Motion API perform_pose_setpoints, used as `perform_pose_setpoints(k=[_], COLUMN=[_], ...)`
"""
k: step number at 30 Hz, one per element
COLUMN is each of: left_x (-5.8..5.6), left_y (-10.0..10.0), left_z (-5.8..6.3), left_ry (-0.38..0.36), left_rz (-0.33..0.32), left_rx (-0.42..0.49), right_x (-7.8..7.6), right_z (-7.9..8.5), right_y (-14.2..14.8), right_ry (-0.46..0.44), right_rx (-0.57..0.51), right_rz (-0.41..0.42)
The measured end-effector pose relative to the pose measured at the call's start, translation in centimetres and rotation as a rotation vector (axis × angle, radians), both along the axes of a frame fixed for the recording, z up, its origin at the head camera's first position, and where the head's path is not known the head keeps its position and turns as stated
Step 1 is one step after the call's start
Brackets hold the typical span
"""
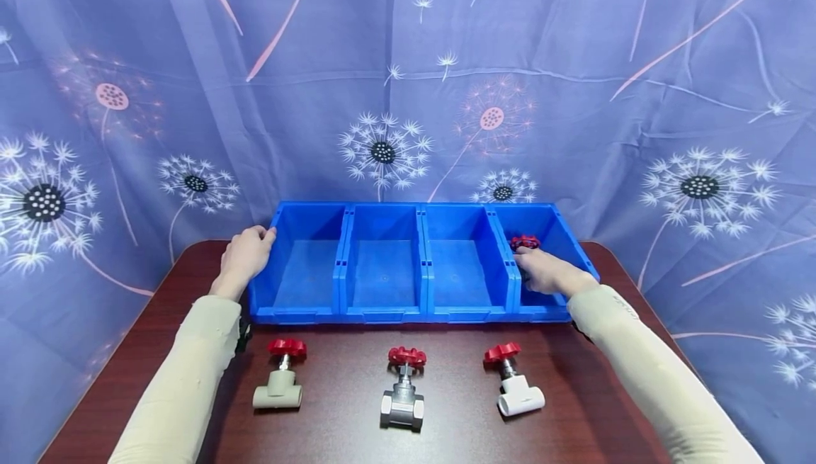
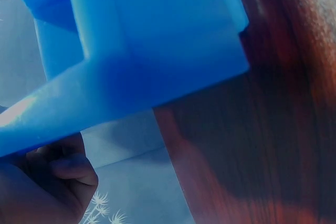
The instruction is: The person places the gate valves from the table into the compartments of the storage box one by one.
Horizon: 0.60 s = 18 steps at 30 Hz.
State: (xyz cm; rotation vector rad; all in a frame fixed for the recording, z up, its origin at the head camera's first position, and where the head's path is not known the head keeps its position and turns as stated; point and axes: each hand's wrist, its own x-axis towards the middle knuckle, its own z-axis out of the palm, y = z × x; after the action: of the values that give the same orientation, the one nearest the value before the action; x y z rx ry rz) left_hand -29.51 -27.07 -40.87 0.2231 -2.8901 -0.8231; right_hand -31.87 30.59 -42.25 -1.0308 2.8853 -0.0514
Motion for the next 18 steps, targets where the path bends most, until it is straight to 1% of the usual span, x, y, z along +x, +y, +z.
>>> perform_pose_setpoints(k=[4,11,18], left_x=[-0.1,-0.01,0.16], left_y=[-0.06,0.09,0.24], left_z=[-0.12,0.04,0.32], left_ry=[0.0,-0.007,-0.012], left_rz=[0.005,0.002,0.0], left_rx=[-0.005,-0.003,-0.002], right_x=[-0.14,-0.19,-0.29], right_z=[-0.26,-0.52,-0.67], right_y=[-0.09,-0.24,-0.26], right_ry=[-0.019,0.005,-0.009], right_rx=[0.003,0.017,0.011], right_rz=[-0.021,-0.005,-0.016])
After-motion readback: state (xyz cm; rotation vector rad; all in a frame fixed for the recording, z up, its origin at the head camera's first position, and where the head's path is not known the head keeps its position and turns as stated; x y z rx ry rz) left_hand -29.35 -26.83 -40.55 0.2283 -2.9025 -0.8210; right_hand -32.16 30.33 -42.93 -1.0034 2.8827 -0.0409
